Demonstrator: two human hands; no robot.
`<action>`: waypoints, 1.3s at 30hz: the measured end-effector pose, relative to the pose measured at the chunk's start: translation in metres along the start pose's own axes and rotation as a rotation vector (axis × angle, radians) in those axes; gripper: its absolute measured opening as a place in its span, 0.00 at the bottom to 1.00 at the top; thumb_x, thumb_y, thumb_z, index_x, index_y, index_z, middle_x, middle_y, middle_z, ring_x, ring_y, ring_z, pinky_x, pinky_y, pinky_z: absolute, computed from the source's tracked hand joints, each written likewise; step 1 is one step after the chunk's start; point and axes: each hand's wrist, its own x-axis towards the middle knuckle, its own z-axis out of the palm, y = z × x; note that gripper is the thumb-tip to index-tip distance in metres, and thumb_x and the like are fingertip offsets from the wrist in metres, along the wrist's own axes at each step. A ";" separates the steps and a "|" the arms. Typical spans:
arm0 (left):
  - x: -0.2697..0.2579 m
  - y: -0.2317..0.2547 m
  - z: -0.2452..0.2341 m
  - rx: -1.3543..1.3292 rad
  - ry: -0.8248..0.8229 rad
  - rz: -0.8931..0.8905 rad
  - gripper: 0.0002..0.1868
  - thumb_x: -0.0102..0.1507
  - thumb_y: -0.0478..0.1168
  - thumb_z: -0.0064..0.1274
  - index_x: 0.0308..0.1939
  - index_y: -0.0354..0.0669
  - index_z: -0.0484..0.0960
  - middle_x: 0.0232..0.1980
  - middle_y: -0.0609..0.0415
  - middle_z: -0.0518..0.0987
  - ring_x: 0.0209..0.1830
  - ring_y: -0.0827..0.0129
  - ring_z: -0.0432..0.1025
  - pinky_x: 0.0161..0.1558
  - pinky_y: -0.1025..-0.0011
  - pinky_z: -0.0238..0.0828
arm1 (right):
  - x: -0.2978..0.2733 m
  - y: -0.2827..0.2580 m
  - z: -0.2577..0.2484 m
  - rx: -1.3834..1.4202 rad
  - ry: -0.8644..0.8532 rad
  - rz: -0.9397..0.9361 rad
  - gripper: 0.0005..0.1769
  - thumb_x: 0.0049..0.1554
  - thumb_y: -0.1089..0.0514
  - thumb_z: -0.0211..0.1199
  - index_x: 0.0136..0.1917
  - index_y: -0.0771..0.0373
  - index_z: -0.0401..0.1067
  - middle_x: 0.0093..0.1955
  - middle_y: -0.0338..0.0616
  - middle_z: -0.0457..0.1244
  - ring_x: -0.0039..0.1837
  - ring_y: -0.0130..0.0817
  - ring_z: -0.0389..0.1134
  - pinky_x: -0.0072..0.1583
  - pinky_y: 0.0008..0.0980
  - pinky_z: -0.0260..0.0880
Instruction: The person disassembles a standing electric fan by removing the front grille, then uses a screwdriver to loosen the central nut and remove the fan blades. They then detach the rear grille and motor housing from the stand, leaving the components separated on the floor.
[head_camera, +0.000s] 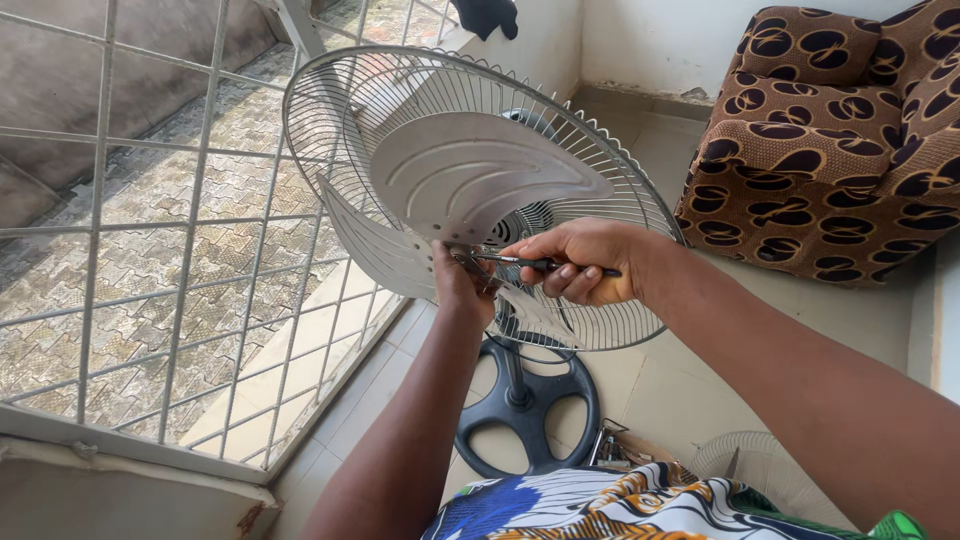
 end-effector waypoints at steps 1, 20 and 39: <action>0.000 0.001 -0.002 0.014 0.020 -0.005 0.32 0.62 0.72 0.39 0.30 0.49 0.77 0.22 0.59 0.73 0.24 0.71 0.68 0.34 0.69 0.64 | 0.002 0.002 0.001 0.016 -0.016 -0.008 0.28 0.64 0.58 0.53 0.76 0.59 0.61 0.39 0.38 0.60 0.28 0.14 0.51 0.23 0.09 0.50; -0.005 -0.001 0.002 0.063 0.037 0.000 0.28 0.63 0.69 0.42 0.31 0.51 0.77 0.24 0.62 0.74 0.25 0.75 0.69 0.36 0.70 0.64 | -0.003 0.008 0.001 -0.025 0.054 -0.046 0.26 0.64 0.57 0.50 0.75 0.56 0.64 0.37 0.36 0.59 0.26 0.12 0.50 0.21 0.09 0.49; 0.003 -0.009 0.002 0.057 0.064 0.018 0.32 0.66 0.73 0.35 0.33 0.51 0.76 0.22 0.62 0.70 0.22 0.75 0.65 0.28 0.72 0.56 | 0.006 0.012 0.034 -0.684 0.299 -0.032 0.33 0.63 0.51 0.47 0.80 0.34 0.55 0.34 0.34 0.53 0.27 0.24 0.48 0.28 0.27 0.47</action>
